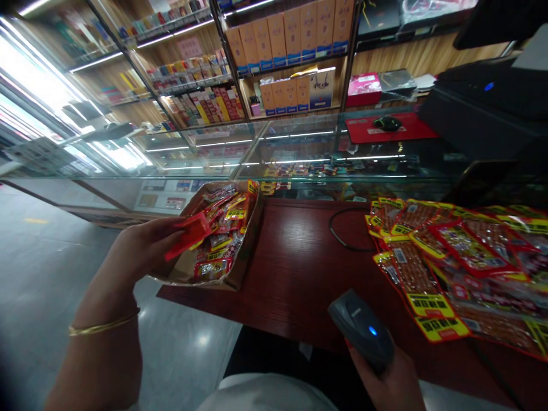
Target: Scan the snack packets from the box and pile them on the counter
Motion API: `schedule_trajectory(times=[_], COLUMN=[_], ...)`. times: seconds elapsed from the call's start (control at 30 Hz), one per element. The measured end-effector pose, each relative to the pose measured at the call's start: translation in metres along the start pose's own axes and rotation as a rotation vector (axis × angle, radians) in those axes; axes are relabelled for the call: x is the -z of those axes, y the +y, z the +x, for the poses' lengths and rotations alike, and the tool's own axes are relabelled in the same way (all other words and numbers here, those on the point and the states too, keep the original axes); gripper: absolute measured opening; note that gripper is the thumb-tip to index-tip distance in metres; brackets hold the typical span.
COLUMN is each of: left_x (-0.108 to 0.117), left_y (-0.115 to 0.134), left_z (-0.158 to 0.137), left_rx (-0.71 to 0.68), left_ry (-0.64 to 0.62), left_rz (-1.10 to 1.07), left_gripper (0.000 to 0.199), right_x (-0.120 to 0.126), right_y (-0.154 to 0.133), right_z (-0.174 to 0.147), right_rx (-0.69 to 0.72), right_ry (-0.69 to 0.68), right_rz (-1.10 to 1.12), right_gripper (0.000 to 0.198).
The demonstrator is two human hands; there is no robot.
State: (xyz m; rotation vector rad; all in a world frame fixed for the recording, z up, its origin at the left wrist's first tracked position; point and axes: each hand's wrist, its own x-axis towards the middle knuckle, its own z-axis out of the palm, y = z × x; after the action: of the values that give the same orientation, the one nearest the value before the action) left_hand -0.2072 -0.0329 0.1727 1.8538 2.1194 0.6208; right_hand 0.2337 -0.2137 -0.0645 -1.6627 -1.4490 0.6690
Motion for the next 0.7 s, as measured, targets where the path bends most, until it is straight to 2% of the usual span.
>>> schedule_trajectory(times=[0.07, 0.1, 0.2, 0.27, 0.33, 0.4, 0.43, 0.5, 0.57, 0.7], left_x=[-0.014, -0.026, -0.083, -0.127, -0.165, -0.193, -0.203, -0.216, -0.223, -0.229], left_y=[0.031, 0.047, 0.093, 0.118, 0.134, 0.142, 0.142, 0.138, 0.130, 0.119], left_z=[-0.016, -0.022, -0.031, -0.028, -0.020, -0.011, -0.006, 0.001, 0.004, 0.006], left_rx=[-0.034, -0.055, -0.057, 0.063, 0.258, 0.429, 0.470, 0.461, 0.400, 0.322], left_ry=[0.006, -0.040, -0.282, -0.511, -0.789, -0.997, -1.047, -1.070, -1.058, -0.896], left_rz=[-0.371, -0.552, -1.010, -1.301, -1.507, -1.599, -1.619, -1.631, -1.596, -1.494], left_gripper=[0.049, 0.051, 0.046, 0.040, 0.037, 0.047, 0.052, 0.050, 0.039, 0.023], right_x=[0.001, 0.001, 0.002, 0.002, 0.001, 0.001, 0.001, 0.002, 0.003, 0.004], right_y=[-0.004, -0.007, -0.019, -0.025, -0.029, -0.031, -0.031, -0.033, -0.036, -0.043], right_z=[0.002, 0.003, 0.006, 0.008, 0.009, 0.009, 0.010, 0.010, 0.011, 0.012], right_rx=[0.007, 0.012, 0.019, 0.018, 0.025, 0.037, 0.047, 0.067, 0.077, 0.064], right_ry=[0.003, 0.007, 0.008, 0.021, 0.043, 0.053, 0.044, 0.015, 0.002, 0.030], right_rz=[0.002, 0.008, 0.002, -0.024, -0.050, -0.060, -0.057, -0.048, -0.048, -0.085], right_gripper=[0.028, 0.028, 0.029, 0.030, 0.030, 0.030, 0.030, 0.030, 0.029, 0.030])
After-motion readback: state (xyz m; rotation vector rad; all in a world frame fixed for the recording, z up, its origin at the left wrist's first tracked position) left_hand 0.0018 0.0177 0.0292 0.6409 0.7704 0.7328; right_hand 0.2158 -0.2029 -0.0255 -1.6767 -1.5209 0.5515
